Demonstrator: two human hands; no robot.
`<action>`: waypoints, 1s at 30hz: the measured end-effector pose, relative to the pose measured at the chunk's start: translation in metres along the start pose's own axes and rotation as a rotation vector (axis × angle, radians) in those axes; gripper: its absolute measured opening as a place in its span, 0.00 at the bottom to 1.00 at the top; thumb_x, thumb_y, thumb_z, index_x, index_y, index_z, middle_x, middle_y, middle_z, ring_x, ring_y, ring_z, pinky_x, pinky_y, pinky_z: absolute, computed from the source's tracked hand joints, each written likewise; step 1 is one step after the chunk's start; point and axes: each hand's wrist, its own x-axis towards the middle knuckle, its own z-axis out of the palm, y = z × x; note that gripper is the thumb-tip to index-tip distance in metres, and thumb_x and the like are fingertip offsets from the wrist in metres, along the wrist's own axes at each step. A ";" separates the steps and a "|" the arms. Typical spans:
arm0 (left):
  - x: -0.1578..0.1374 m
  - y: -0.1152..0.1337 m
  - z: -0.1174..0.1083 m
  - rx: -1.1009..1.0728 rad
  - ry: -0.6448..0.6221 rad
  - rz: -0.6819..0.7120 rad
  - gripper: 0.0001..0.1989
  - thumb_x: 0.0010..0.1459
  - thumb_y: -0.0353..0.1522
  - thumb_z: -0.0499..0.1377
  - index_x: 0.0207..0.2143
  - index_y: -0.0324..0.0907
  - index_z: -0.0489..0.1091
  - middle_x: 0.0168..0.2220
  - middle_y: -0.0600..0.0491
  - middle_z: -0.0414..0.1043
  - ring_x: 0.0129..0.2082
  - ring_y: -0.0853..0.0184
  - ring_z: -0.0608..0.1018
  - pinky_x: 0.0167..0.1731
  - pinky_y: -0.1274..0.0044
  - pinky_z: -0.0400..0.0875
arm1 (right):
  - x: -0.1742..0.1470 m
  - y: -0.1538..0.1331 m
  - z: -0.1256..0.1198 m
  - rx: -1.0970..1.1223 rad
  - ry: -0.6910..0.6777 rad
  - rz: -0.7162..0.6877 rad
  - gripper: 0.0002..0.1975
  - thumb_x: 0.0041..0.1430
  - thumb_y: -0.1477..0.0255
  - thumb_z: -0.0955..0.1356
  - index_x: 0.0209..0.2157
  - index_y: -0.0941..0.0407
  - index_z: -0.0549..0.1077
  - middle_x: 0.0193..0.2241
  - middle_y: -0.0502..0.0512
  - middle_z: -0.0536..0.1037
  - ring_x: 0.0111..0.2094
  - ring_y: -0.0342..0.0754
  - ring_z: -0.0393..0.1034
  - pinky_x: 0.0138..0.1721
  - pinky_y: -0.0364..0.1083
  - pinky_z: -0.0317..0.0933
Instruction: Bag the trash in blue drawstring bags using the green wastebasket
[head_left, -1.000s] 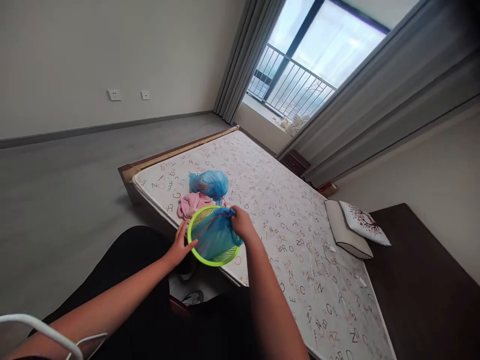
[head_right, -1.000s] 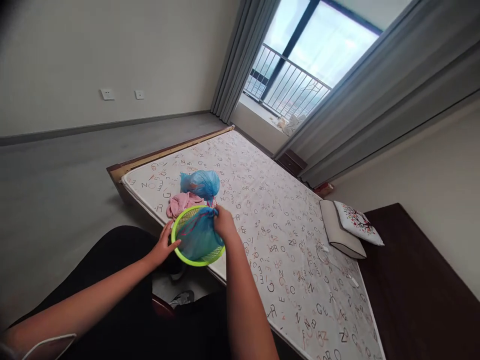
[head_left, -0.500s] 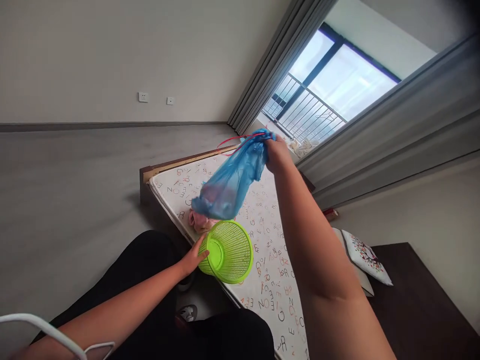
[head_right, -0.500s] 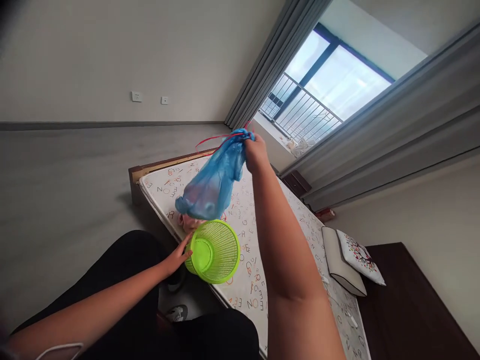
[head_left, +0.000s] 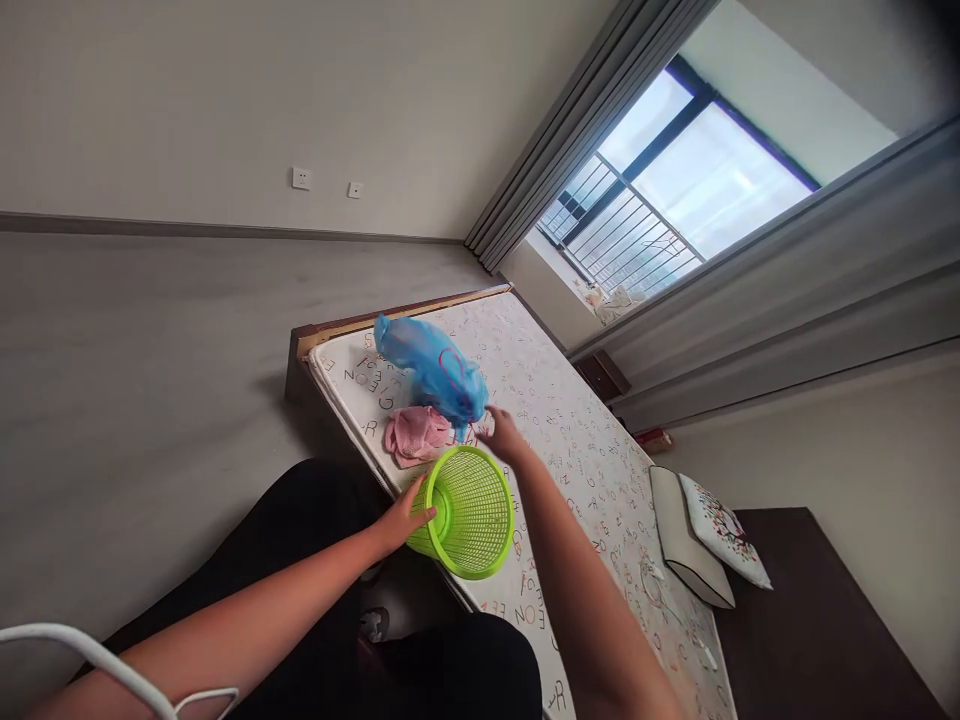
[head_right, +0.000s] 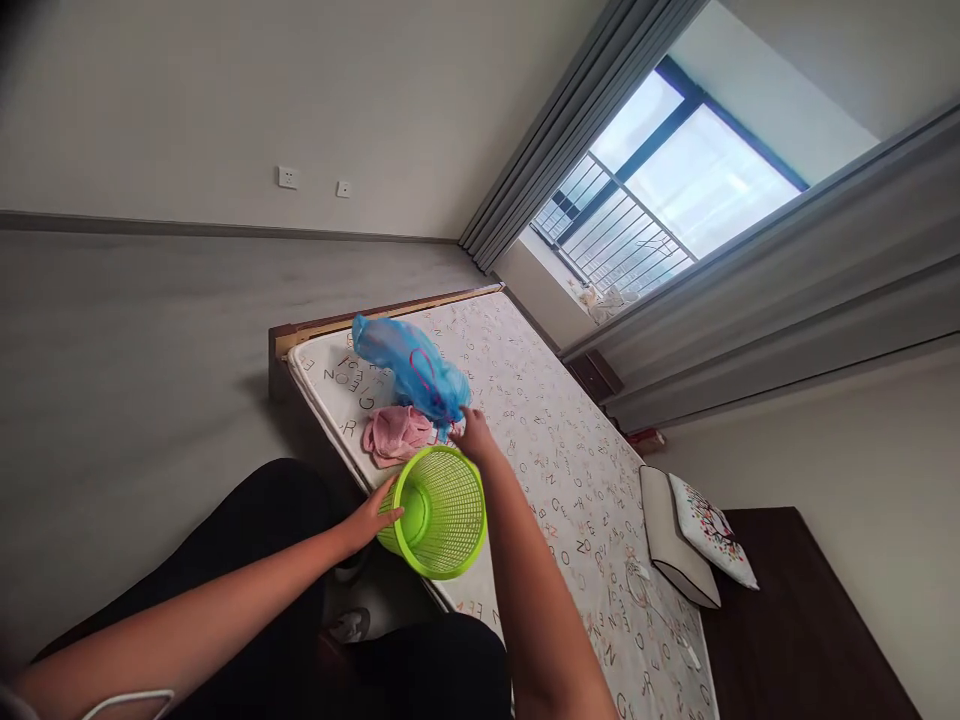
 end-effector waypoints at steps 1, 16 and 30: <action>0.000 -0.001 0.000 -0.001 0.013 -0.015 0.50 0.53 0.53 0.66 0.70 0.41 0.55 0.71 0.38 0.54 0.71 0.46 0.57 0.70 0.57 0.47 | -0.018 0.021 0.010 -0.036 0.001 0.042 0.31 0.44 0.82 0.76 0.53 0.59 0.75 0.63 0.70 0.68 0.65 0.61 0.58 0.63 0.63 0.52; -0.013 0.022 0.023 -0.172 0.232 -0.353 0.36 0.59 0.50 0.62 0.64 0.42 0.64 0.66 0.39 0.65 0.67 0.50 0.66 0.65 0.62 0.58 | -0.172 0.179 0.098 0.154 0.425 0.635 0.24 0.54 0.70 0.63 0.52 0.61 0.70 0.45 0.64 0.81 0.44 0.55 0.77 0.44 0.47 0.69; -0.022 0.004 0.041 -0.394 0.327 -0.400 0.32 0.67 0.53 0.50 0.66 0.46 0.61 0.65 0.45 0.67 0.67 0.57 0.67 0.67 0.62 0.58 | -0.165 0.162 0.107 0.198 0.461 0.786 0.24 0.63 0.71 0.58 0.59 0.58 0.65 0.43 0.66 0.81 0.42 0.61 0.77 0.41 0.52 0.64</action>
